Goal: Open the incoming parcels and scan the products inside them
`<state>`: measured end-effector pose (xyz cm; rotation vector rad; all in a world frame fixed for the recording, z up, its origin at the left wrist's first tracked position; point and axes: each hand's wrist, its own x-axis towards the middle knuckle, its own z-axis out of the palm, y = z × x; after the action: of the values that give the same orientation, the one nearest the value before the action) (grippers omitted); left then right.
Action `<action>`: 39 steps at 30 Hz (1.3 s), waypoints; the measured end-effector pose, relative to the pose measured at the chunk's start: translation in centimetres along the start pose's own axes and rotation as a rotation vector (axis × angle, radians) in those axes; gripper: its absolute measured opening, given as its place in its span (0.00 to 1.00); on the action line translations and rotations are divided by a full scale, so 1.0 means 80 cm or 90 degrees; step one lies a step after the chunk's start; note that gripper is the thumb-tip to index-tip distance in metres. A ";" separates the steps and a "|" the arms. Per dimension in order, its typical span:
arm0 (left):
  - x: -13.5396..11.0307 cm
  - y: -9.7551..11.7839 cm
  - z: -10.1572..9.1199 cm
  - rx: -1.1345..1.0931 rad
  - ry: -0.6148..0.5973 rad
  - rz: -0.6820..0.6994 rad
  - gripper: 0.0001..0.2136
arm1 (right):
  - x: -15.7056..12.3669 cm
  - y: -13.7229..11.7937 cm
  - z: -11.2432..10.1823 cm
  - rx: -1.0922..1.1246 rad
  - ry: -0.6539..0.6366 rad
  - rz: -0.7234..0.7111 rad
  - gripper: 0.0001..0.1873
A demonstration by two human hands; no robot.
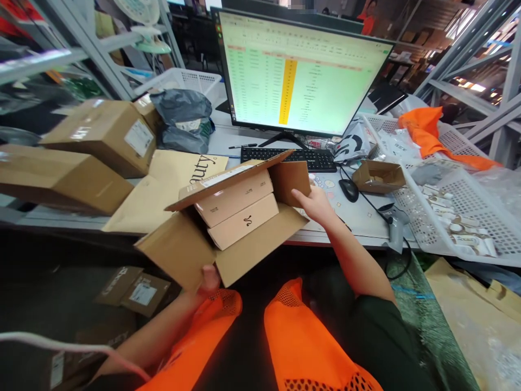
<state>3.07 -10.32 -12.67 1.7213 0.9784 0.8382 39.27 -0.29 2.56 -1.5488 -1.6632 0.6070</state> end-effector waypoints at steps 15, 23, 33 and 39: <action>0.088 0.030 -0.190 -0.190 0.445 0.142 0.46 | 0.117 -0.111 -0.010 -0.124 0.075 -0.497 0.16; 0.126 0.026 -0.210 -0.328 0.080 -0.079 0.51 | 0.142 -0.130 0.030 -0.058 0.060 -0.534 0.19; 0.117 -0.014 -0.219 -0.538 -0.074 0.102 0.48 | 0.182 -0.147 0.086 -0.038 0.070 -0.735 0.23; 0.107 -0.020 -0.189 -0.558 0.018 0.162 0.43 | 0.193 -0.157 0.121 -0.022 0.089 -0.736 0.22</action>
<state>-6.58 3.65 -8.54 1.0673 0.3012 1.2245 24.46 14.46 9.93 -0.4224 -2.0826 -0.1497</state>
